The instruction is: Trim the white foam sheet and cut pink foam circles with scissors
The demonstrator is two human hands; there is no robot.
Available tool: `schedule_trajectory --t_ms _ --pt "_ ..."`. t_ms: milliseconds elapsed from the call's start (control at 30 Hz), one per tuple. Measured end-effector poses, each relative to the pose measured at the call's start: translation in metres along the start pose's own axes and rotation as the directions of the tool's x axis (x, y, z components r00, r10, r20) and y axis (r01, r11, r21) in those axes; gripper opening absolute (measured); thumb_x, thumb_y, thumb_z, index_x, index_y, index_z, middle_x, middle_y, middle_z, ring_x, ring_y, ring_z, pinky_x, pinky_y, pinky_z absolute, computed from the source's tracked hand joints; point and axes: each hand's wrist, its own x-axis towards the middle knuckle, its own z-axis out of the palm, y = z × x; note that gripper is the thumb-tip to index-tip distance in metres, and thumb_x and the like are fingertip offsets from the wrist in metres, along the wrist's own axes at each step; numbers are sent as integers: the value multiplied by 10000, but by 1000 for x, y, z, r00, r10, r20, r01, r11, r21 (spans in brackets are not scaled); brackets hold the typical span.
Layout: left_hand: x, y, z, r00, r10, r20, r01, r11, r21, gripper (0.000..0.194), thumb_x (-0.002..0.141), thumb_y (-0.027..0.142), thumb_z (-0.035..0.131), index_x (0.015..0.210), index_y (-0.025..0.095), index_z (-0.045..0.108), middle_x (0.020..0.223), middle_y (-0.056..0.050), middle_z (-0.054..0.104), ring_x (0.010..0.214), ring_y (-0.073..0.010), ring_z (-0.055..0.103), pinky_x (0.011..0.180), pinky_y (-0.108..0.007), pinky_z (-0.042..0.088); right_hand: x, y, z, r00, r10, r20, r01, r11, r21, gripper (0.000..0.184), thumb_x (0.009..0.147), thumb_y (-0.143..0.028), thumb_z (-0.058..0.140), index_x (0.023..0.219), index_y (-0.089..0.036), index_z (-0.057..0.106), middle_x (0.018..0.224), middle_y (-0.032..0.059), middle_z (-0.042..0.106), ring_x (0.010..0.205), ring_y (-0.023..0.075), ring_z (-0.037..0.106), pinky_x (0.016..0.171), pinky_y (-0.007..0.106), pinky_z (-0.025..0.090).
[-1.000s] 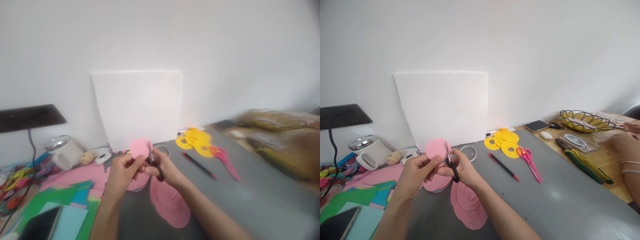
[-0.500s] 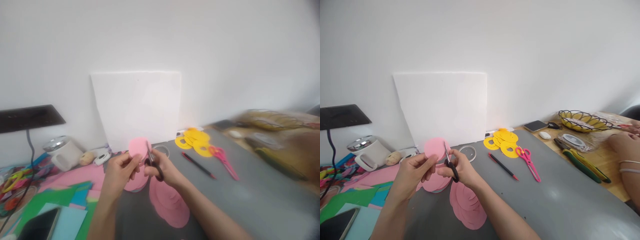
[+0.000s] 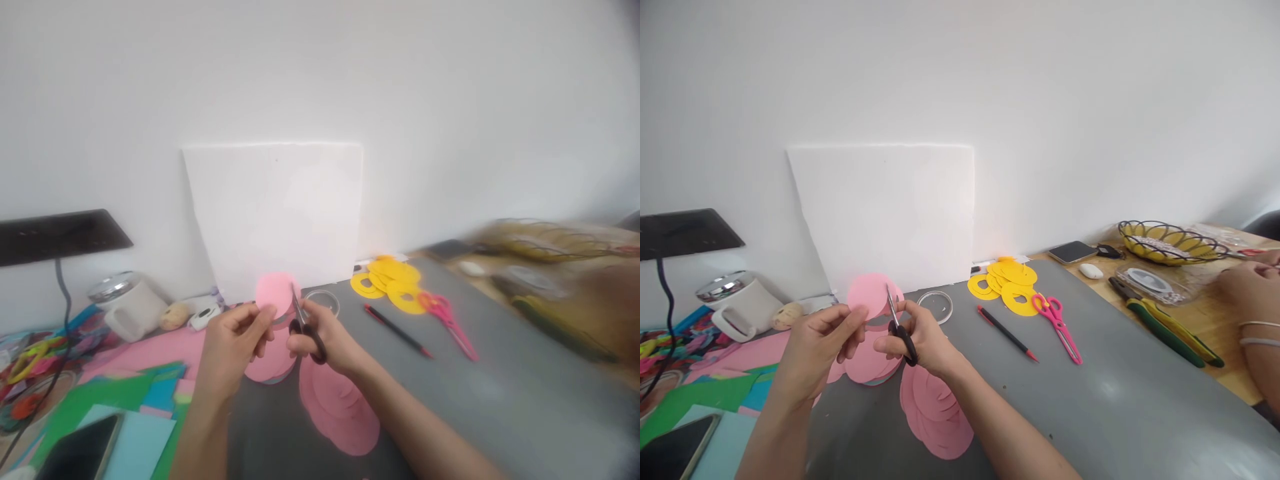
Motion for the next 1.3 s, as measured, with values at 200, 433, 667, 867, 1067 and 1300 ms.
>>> schedule_trajectory --t_ms 200,433,667,867,1067,1300 --pt "1 -3 3 998 17 64 -21 998 66 403 820 492 539 563 183 580 428 21 508 412 -96 429 435 -221 348 1 12 4 1000 -12 -7 13 998 56 510 611 -398 819 928 -183 483 566 -81 513 483 69 444 462 199 336" --pt "1 -2 7 995 3 99 -14 993 118 389 797 454 567 519 183 560 434 23 513 423 -94 435 428 -216 323 2 13 4 1000 -3 16 2 997 82 570 574 -383 842 954 -189 465 631 -60 554 488 58 401 446 188 269" --pt "-1 -1 2 989 -45 139 26 991 134 396 780 455 591 499 183 528 436 31 503 435 -89 418 434 -214 311 1 7 0 998 -24 55 19 996 84 592 573 -351 850 1008 -193 480 588 -93 501 483 47 333 456 193 240" --pt "-1 -2 -1 992 -22 125 9 994 105 380 742 468 638 510 182 545 436 26 517 427 -93 434 428 -217 329 1 5 1 999 -22 49 19 998 62 596 574 -380 849 980 -186 458 550 -108 470 450 34 286 439 197 210" --pt "-1 -1 -2 995 -8 100 -3 994 113 418 749 490 631 489 180 528 429 23 507 426 -92 428 424 -216 328 1 4 2 999 -20 44 17 998 64 567 583 -362 847 966 -177 472 544 -113 469 432 23 277 421 189 208" --pt "-1 -1 -3 996 -17 84 6 993 119 420 744 495 636 487 178 538 424 25 503 430 -88 427 428 -211 331 1 3 1 999 -22 43 19 998 57 576 582 -348 840 949 -180 430 556 -89 540 416 23 310 407 179 242"
